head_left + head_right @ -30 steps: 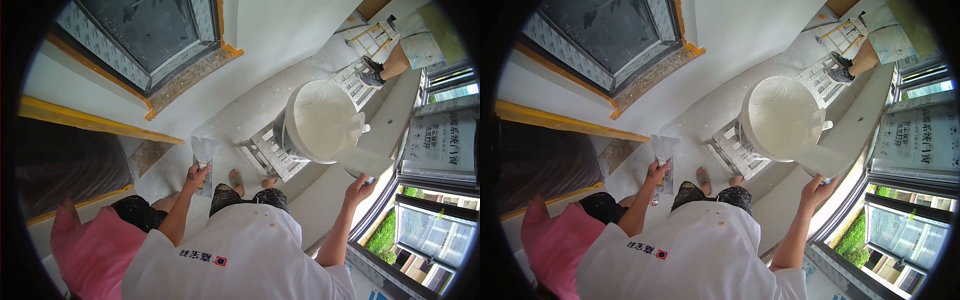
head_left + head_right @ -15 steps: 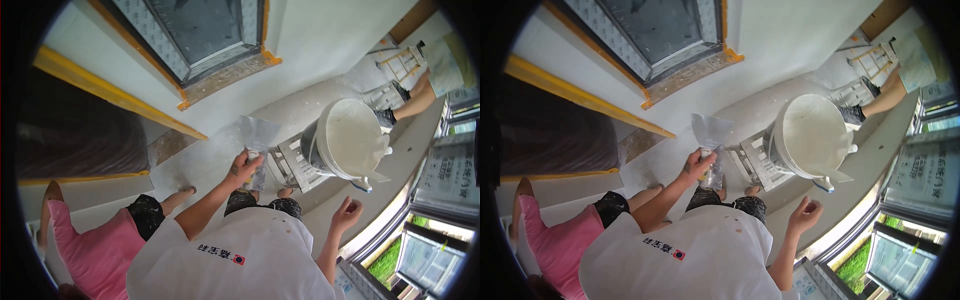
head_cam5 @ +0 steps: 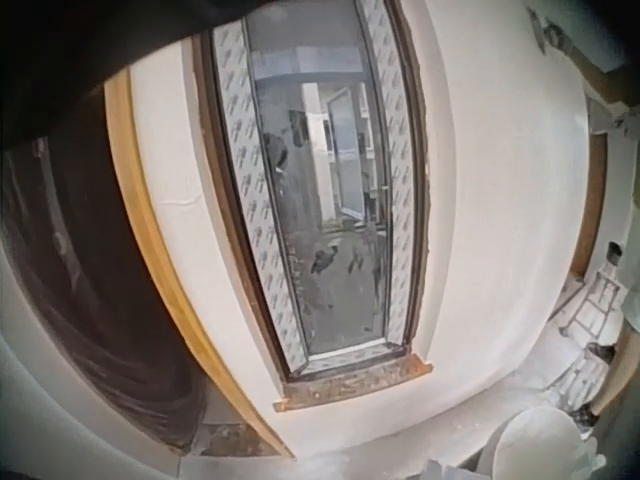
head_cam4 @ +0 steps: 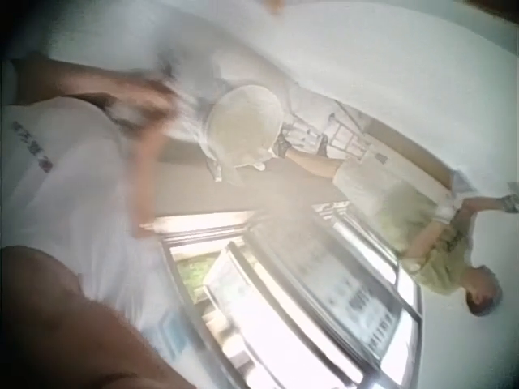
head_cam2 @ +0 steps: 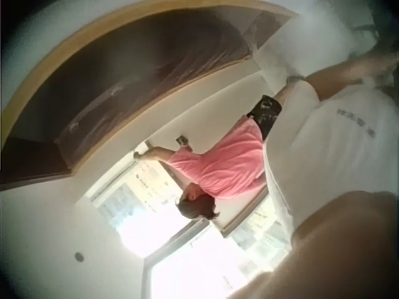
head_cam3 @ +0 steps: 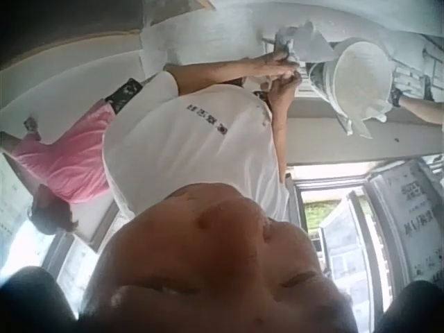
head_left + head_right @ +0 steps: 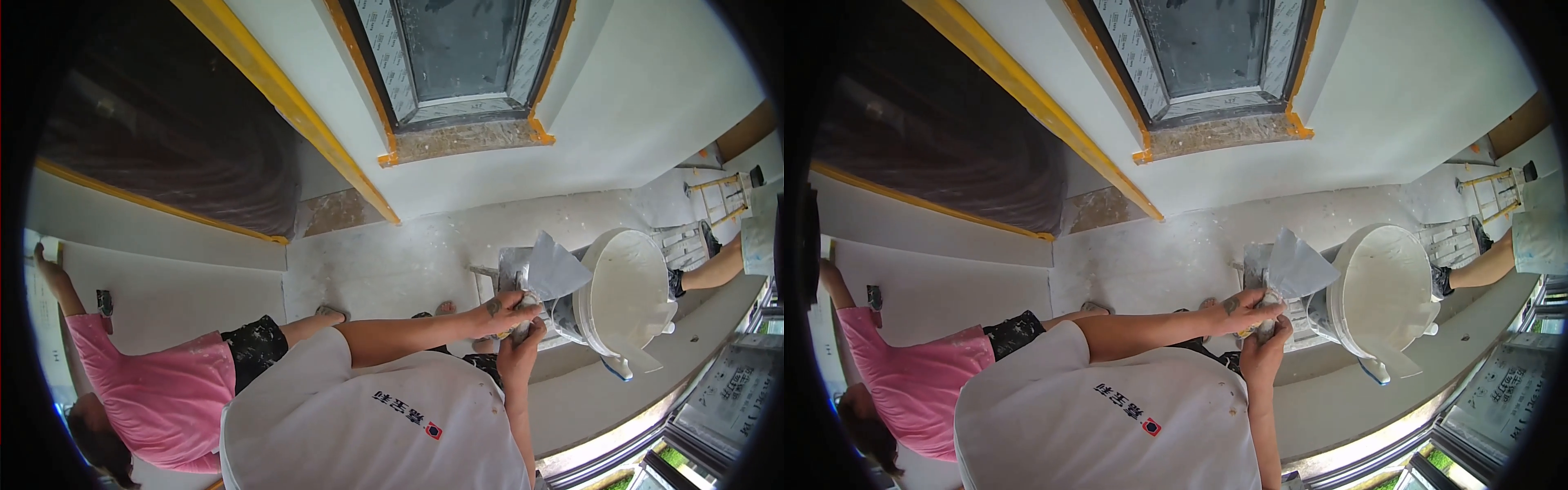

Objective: Applying plaster or putty to the interior walls and window sills using a trowel and spatula.

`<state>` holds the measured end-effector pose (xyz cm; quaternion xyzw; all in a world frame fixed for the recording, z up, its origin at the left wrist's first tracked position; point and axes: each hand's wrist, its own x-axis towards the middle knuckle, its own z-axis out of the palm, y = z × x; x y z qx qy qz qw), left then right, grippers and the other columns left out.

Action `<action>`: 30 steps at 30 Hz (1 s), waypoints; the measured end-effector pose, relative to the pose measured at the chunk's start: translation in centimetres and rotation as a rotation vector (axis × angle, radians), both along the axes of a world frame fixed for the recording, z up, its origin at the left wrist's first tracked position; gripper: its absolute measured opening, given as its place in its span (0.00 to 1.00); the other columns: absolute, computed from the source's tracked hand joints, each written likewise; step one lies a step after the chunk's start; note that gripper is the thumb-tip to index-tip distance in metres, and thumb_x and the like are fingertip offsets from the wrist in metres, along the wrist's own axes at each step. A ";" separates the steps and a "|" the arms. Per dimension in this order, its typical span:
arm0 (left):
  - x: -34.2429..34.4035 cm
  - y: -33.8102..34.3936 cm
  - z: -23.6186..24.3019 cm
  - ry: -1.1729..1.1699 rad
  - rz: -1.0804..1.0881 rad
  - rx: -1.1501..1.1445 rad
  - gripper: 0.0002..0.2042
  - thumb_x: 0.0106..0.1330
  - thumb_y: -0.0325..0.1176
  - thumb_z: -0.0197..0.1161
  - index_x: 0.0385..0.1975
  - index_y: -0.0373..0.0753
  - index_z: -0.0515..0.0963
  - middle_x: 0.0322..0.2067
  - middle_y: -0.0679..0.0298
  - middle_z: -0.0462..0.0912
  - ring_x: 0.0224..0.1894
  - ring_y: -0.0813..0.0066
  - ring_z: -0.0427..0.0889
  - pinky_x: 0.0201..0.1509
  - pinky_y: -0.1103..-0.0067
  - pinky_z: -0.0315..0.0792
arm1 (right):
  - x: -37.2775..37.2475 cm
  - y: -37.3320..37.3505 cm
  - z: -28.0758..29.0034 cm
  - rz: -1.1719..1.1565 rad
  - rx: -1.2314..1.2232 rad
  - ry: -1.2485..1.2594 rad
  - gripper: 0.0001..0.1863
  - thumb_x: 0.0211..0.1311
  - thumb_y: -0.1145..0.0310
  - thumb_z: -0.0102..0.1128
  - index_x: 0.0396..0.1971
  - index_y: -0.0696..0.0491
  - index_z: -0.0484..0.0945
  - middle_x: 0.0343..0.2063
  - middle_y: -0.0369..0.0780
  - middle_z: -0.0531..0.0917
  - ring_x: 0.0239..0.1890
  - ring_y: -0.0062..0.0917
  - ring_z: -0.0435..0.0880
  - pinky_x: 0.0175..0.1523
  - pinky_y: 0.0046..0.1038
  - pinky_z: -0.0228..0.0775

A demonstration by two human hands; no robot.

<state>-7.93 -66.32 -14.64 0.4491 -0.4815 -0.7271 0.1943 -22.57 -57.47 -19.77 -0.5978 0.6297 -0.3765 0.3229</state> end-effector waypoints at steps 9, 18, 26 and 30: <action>4.8 -0.5 0.9 -0.038 0.061 0.011 0.13 0.75 0.41 0.56 0.43 0.35 0.72 0.26 0.66 0.74 0.21 0.85 0.72 0.20 0.82 0.66 | -8.3 4.4 -4.8 -0.103 -0.010 0.270 0.21 0.59 0.63 0.67 0.47 0.59 0.73 0.36 0.53 0.81 0.38 0.53 0.81 0.42 0.44 0.72; 0.3 -10.8 11.2 -0.263 -0.106 -0.438 0.13 0.71 0.38 0.59 0.43 0.34 0.77 0.30 0.62 0.81 0.27 0.78 0.79 0.29 0.79 0.73 | -17.4 11.3 -4.4 -0.276 0.371 0.351 0.21 0.47 0.55 0.75 0.32 0.54 0.77 0.26 0.48 0.83 0.31 0.50 0.83 0.36 0.45 0.73; -20.2 -18.8 12.5 -1.006 -0.874 -0.995 0.15 0.65 0.42 0.58 0.38 0.37 0.83 0.37 0.55 0.86 0.40 0.55 0.85 0.43 0.66 0.78 | -22.6 14.7 -6.6 -0.482 0.504 0.353 0.22 0.49 0.54 0.73 0.34 0.55 0.78 0.28 0.49 0.84 0.34 0.48 0.83 0.38 0.42 0.74; -31.5 -21.4 4.2 -1.236 -1.282 -1.072 0.10 0.59 0.35 0.61 0.37 0.41 0.85 0.40 0.60 0.87 0.42 0.60 0.87 0.43 0.66 0.80 | -23.3 16.3 -7.3 -0.656 0.514 0.308 0.21 0.48 0.52 0.74 0.32 0.53 0.78 0.24 0.47 0.83 0.30 0.46 0.83 0.35 0.42 0.73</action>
